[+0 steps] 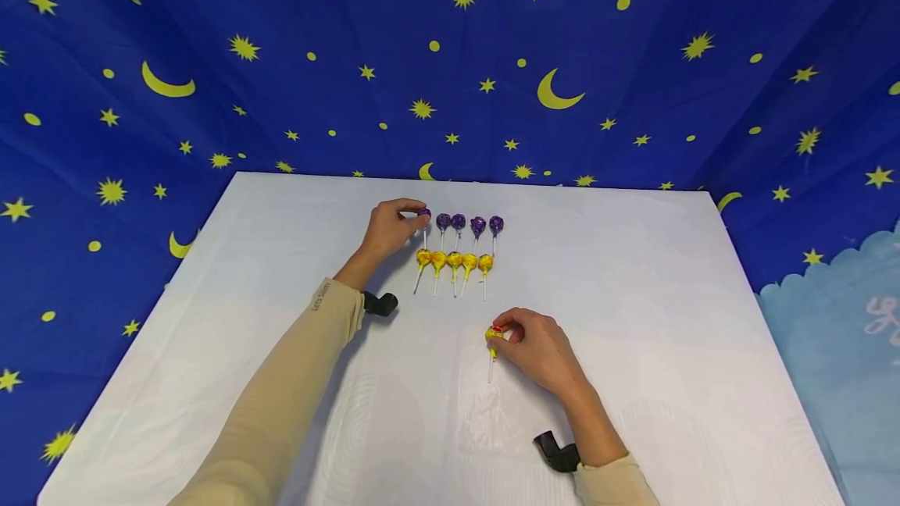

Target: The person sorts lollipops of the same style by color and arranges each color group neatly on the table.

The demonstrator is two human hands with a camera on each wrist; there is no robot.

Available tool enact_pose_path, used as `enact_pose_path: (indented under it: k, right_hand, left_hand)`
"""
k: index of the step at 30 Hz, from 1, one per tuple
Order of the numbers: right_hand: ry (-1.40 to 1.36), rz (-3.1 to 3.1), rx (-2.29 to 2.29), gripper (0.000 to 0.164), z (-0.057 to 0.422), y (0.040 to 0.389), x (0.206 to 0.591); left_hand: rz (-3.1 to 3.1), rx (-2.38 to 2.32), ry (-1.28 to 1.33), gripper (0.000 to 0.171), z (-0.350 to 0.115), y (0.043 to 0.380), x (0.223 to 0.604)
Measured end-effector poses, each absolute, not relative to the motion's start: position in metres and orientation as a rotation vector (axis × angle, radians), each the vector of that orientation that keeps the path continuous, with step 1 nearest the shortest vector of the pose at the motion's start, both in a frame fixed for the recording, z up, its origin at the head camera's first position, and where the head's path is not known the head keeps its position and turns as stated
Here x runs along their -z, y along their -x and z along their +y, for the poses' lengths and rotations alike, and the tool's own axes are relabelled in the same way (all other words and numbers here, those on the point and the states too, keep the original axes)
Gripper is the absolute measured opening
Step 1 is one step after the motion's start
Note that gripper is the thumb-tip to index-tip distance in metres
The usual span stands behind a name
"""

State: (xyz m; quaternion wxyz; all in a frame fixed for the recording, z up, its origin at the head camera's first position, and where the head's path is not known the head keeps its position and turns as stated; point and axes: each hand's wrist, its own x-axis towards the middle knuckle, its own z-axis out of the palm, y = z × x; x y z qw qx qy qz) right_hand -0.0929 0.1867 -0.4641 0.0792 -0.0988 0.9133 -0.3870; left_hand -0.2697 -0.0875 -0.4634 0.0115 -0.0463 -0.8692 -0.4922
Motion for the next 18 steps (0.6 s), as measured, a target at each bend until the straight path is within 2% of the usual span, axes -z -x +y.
enact_pose_path:
  k: [18]
  right_hand:
    - [0.295, 2.738, 1.174, 0.02, 0.186, 0.093, 0.464]
  left_hand:
    - [-2.849, 1.319, 0.101, 0.028, -0.083, 0.285, 0.462]
